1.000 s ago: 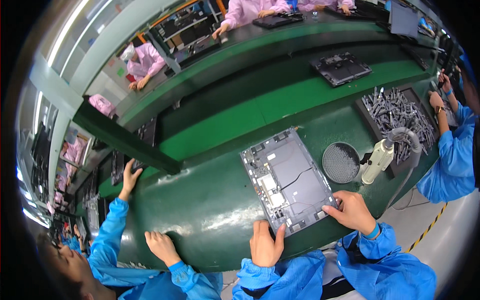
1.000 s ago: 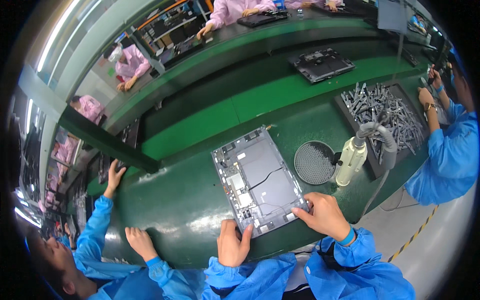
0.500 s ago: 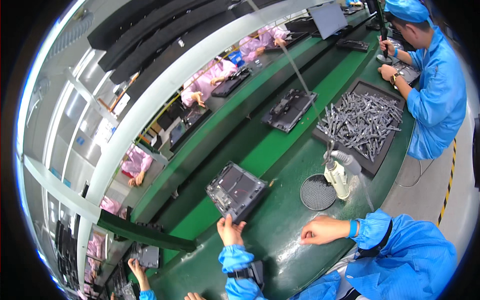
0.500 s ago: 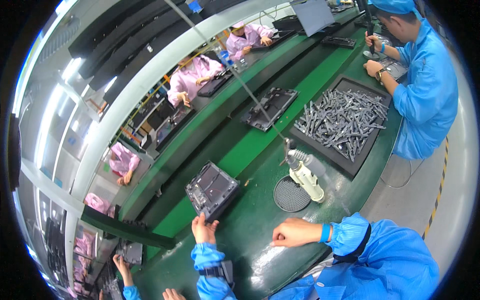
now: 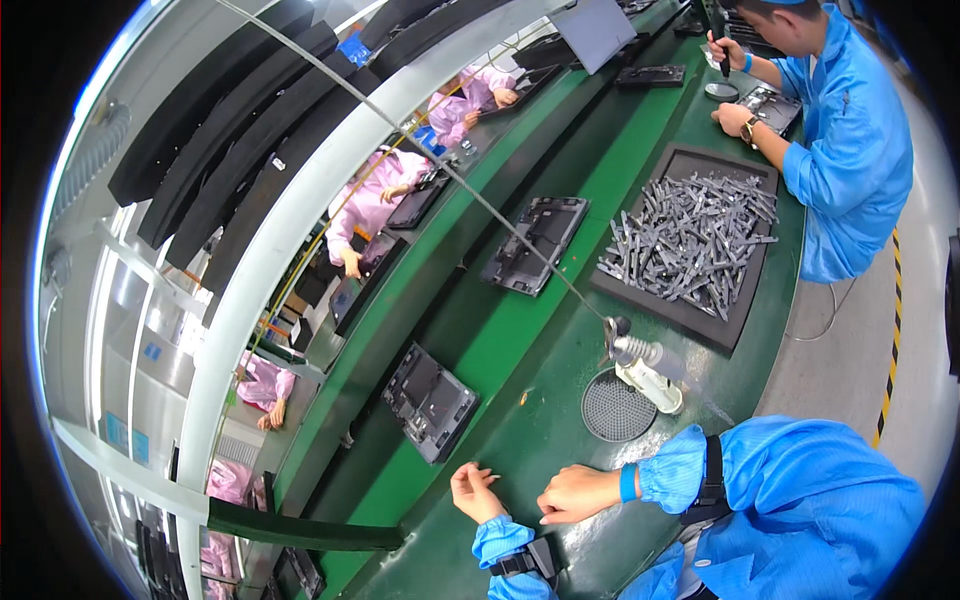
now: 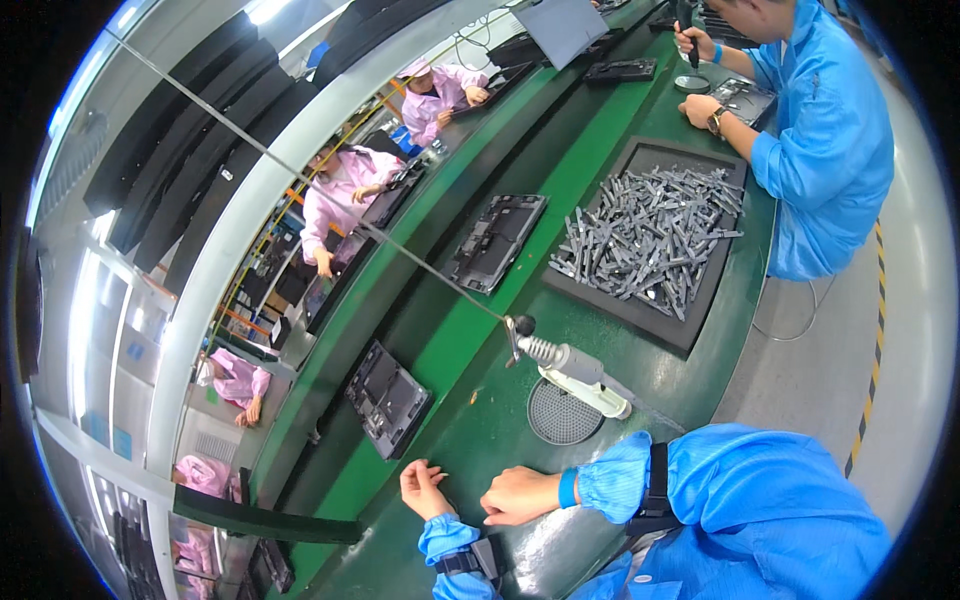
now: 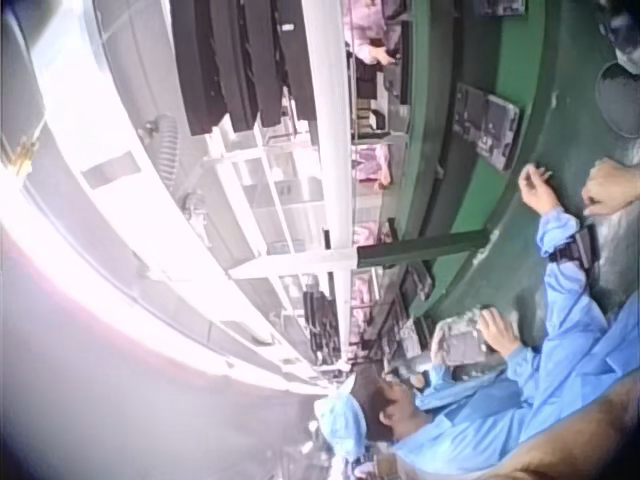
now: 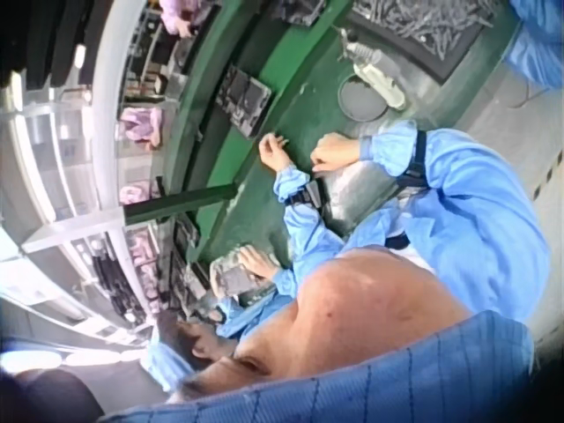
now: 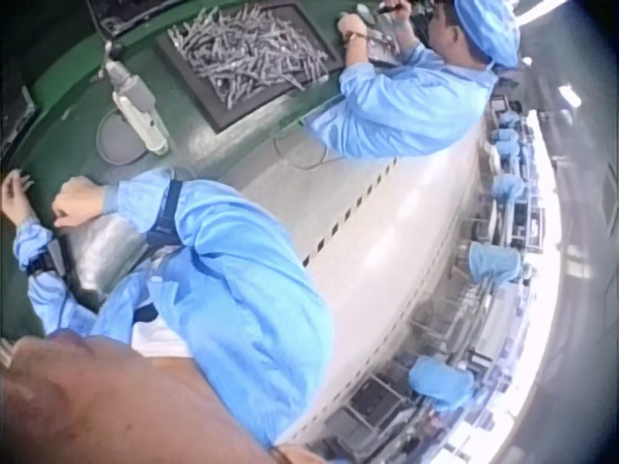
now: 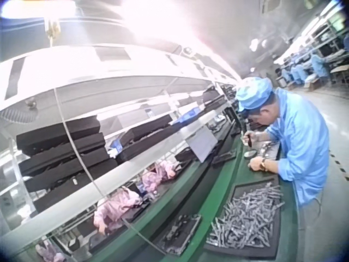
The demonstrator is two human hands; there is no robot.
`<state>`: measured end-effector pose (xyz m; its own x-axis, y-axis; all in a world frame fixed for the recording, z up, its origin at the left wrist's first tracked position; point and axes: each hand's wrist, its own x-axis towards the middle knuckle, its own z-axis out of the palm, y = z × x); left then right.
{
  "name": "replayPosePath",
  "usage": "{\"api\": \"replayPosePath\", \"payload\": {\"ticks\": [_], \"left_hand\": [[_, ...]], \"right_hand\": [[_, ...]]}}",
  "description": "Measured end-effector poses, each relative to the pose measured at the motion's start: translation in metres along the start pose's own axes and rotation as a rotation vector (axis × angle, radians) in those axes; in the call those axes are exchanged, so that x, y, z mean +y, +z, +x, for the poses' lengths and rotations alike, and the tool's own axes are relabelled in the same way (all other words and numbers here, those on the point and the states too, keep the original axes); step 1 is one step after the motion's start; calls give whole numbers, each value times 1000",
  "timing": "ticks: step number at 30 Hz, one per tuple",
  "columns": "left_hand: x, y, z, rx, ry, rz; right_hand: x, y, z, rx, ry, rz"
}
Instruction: The person assembles electronic devices on a conveyor line by placing internal components into chassis units by hand, securing them with an electric screwdriver, and passing the units down the line.
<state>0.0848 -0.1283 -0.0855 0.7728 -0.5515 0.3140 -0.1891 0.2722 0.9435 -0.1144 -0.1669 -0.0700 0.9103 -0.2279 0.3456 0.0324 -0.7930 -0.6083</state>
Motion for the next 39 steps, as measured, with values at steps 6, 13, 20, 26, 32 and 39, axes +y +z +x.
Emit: {"api": "replayPosePath", "payload": {"ticks": [6,13,20,26,32,39], "left_hand": [[6,5,-7,-125,-8,154],[3,0,0,-197,51,301],[6,10,9,-179,37,349],[3,10,11,-193,31,322],[2,11,4,-210,10,315],[4,20,4,-196,10,309]], "right_hand": [[6,3,-1,17,55,249],[8,6,4,55,19,218],[22,11,14,209,34,262],[19,4,10,117,-3,181],[18,-2,1,124,11,269],[17,-8,-3,158,2,212]]}}
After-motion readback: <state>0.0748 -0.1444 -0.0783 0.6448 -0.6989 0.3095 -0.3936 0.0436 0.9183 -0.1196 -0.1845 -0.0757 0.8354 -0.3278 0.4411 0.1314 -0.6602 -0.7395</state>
